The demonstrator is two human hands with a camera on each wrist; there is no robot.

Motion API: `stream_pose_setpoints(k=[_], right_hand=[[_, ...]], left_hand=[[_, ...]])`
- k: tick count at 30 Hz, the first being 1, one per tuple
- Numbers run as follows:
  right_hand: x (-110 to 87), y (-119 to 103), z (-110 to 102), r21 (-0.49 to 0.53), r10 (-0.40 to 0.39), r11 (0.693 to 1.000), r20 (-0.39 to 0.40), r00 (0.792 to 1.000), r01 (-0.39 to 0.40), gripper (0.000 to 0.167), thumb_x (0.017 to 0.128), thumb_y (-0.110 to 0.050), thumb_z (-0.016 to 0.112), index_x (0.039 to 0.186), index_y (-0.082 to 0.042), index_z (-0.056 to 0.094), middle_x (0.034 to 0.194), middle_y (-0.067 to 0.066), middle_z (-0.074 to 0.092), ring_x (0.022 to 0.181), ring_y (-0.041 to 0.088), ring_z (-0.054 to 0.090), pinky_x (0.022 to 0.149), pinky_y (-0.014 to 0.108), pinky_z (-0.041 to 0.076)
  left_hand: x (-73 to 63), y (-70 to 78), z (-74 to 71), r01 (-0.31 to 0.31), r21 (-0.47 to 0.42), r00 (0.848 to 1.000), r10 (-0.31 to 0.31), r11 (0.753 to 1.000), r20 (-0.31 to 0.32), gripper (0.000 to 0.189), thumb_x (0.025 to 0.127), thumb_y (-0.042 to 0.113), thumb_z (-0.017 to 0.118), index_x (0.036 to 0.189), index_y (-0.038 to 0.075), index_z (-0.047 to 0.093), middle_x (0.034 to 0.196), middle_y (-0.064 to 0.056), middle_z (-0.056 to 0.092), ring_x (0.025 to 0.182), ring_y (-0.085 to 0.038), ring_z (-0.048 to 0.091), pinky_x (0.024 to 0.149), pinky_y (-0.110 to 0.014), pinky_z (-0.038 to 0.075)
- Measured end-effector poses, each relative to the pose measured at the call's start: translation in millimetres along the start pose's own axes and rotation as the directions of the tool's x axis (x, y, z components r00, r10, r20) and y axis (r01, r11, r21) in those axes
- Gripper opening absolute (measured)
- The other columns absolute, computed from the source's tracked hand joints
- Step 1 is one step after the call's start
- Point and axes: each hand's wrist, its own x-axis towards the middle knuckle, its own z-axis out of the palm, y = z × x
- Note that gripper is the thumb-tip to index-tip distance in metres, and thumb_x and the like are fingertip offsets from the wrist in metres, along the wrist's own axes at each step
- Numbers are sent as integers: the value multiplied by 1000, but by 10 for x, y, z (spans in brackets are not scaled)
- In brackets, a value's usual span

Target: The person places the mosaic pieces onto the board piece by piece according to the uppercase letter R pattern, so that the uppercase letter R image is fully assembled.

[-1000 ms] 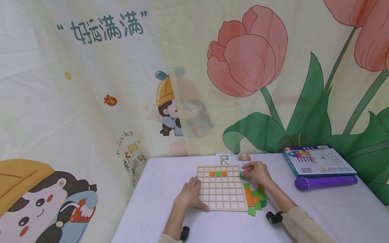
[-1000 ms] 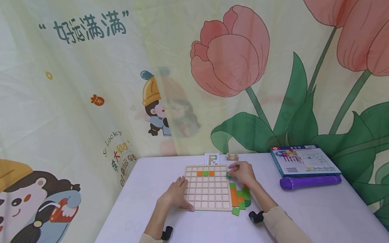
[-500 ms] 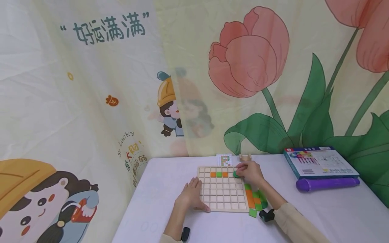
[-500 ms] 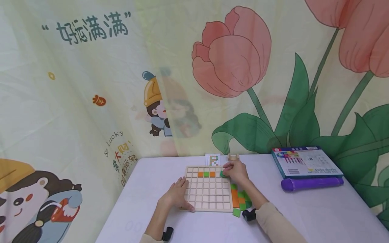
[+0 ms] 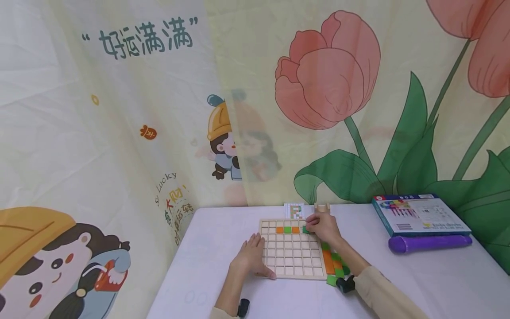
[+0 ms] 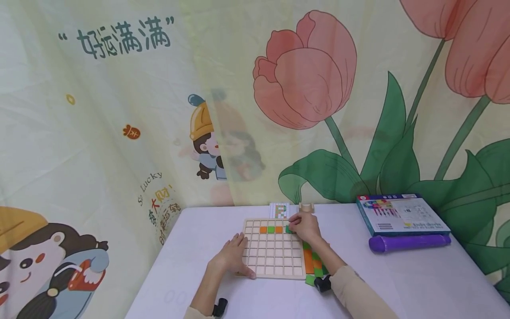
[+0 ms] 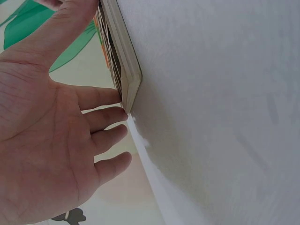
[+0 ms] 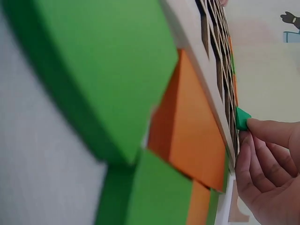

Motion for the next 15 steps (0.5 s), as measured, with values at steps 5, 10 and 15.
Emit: stream_pose_setpoints(k=[5, 10, 15], right_hand=[[25, 4, 78, -24, -34, 999, -10, 999, 34, 10, 86, -7, 84, 94, -6, 78, 79, 1, 72, 75, 16, 68, 64, 29, 57], [44, 28, 132, -86, -51, 995, -17, 999, 50, 8, 86, -9, 85, 89, -12, 78, 77, -4, 72, 75, 14, 67, 66, 30, 56], [62, 50, 141, -109, -66, 992, -12, 998, 65, 10, 84, -9, 86, 87, -14, 78, 76, -5, 71, 75, 14, 66, 68, 31, 55]], left_hand=[[-4, 3, 1, -2, -6, 1000, 2, 1000, -8, 127, 62, 56, 97, 156, -6, 40, 167, -24, 31, 157, -39, 25, 126, -57, 26], [-18, 6, 6, 0, 3, 1000, 0, 1000, -4, 126, 62, 57, 97, 156, -5, 41, 166, -24, 32, 156, -39, 25, 126, -56, 26], [-23, 13, -5, -1, 2, 1000, 1, 1000, -6, 126, 61, 57, 97, 156, -5, 41, 166, -24, 32, 156, -39, 26, 126, -56, 26]])
